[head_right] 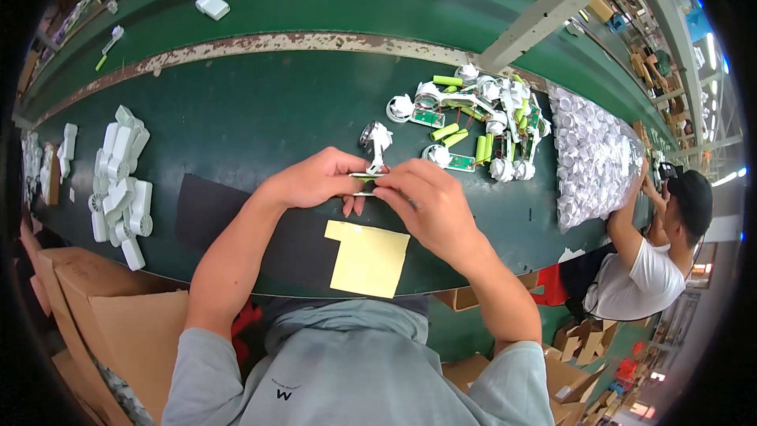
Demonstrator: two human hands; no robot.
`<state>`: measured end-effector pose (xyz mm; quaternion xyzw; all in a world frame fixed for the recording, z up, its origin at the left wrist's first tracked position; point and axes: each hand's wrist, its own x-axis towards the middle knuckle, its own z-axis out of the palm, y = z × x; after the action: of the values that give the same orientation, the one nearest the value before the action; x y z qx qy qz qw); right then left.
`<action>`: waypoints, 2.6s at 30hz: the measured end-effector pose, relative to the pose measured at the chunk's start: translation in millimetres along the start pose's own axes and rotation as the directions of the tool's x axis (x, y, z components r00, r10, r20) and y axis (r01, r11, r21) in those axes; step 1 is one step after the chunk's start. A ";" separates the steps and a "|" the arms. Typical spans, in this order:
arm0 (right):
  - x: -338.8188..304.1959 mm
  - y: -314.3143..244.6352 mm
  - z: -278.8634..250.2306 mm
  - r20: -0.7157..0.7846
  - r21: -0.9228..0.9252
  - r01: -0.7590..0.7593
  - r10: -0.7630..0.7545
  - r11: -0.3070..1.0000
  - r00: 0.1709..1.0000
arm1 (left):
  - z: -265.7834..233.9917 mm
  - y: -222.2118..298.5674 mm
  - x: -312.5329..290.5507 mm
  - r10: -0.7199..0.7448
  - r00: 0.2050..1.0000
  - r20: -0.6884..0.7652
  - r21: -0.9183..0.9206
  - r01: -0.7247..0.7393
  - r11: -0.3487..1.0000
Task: The person assembles small handheld fans by connecting plastic fan components and applying stickers by hand.
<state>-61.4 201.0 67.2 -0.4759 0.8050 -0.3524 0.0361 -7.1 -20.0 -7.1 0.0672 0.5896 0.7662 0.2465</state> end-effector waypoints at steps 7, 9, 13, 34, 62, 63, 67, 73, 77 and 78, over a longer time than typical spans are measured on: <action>6.0 1.7 5.7 0.068 -0.021 -0.118 0.119 0.993 0.991 | -0.1 -1.0 1.5 0.020 1.000 -0.008 -0.061 -0.020 0.998; 7.5 3.7 5.9 0.068 -0.035 -0.103 0.105 0.994 0.992 | 1.7 1.9 2.3 0.005 1.000 -0.002 0.007 -0.005 1.000; 8.6 3.7 7.8 0.028 -0.063 -0.113 0.115 0.992 0.993 | 1.5 -2.8 4.1 0.037 0.997 -0.072 0.023 -0.035 0.999; -5.6 30.8 11.2 0.044 0.681 -0.254 0.308 0.687 0.950 | 10.8 1.7 0.1 0.120 0.991 -0.052 -0.532 -0.129 0.837; 9.4 15.4 -4.3 -0.200 0.149 -0.054 0.083 0.987 0.976 | 25.8 -8.1 9.8 0.109 0.985 -0.133 -0.350 -0.149 0.925; 8.4 16.1 -4.1 -0.197 0.140 -0.033 0.061 0.990 0.978 | 26.4 -8.4 9.9 0.146 0.980 -0.133 -0.292 -0.180 0.939; 6.3 17.0 -0.7 -0.181 0.111 -0.016 0.036 0.994 0.983 | 30.9 -5.2 10.9 0.158 0.976 -0.152 -0.236 -0.191 0.953; 7.3 27.5 7.0 -0.184 0.158 0.041 -0.012 0.987 0.983 | 32.6 -1.3 11.1 0.158 0.966 -0.206 -0.166 -0.193 0.967; 6.0 30.6 12.6 -0.200 0.166 0.082 -0.048 0.983 0.979 | 31.9 -6.1 11.9 0.197 0.951 -0.237 -0.175 -0.242 0.954; 6.3 31.7 10.4 -0.165 0.179 0.077 -0.048 0.981 0.985 | 30.7 -6.1 11.3 0.204 0.957 -0.208 -0.150 -0.237 0.960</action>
<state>-84.3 199.9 42.1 -0.4658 0.7539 -0.4634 0.0041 -2.9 13.0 -5.9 0.0375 0.5304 0.8402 0.1066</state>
